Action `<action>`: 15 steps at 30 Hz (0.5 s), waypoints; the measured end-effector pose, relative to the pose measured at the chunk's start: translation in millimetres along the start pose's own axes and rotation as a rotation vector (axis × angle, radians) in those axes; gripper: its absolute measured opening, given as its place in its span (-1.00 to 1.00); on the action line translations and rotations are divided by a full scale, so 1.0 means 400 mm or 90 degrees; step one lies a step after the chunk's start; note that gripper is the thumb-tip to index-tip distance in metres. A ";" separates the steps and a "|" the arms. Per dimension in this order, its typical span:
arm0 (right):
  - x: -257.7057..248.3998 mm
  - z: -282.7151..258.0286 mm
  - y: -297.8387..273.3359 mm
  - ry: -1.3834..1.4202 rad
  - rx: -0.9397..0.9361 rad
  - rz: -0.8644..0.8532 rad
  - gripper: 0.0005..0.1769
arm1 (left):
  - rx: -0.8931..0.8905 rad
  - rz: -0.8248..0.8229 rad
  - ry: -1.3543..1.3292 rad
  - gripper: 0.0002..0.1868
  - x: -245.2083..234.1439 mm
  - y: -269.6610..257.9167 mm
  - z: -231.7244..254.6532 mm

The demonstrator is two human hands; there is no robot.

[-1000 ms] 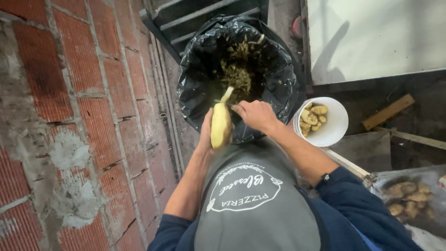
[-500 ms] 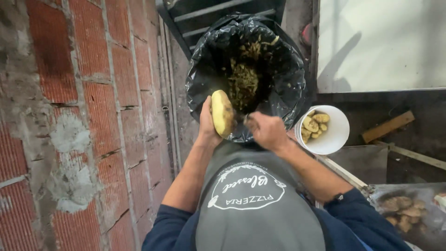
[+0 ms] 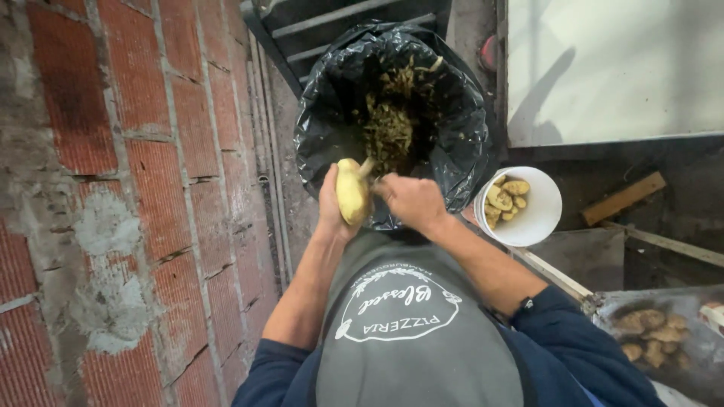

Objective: Peeling potatoes using a hand peeler over a trash bin.

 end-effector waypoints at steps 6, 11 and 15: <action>0.003 0.143 -0.038 0.004 0.123 -0.009 -0.64 | -0.036 -0.054 0.044 -0.43 0.067 -0.046 -0.032; -0.062 0.009 -0.012 0.164 -0.016 0.069 -0.65 | -0.013 -0.028 0.037 -0.44 0.003 -0.005 -0.011; -0.013 0.106 0.003 0.024 0.140 -0.081 -0.61 | -0.047 -0.064 0.142 -0.41 0.017 -0.011 -0.041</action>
Point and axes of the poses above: each hand's wrist, its own y-axis towards the middle knuckle, its own x-axis out of the palm, z = x × y, the point moved 6 cm from there along y, towards the middle knuckle, and after that the axes turned 13 degrees about -x, right-handed, at the moved point
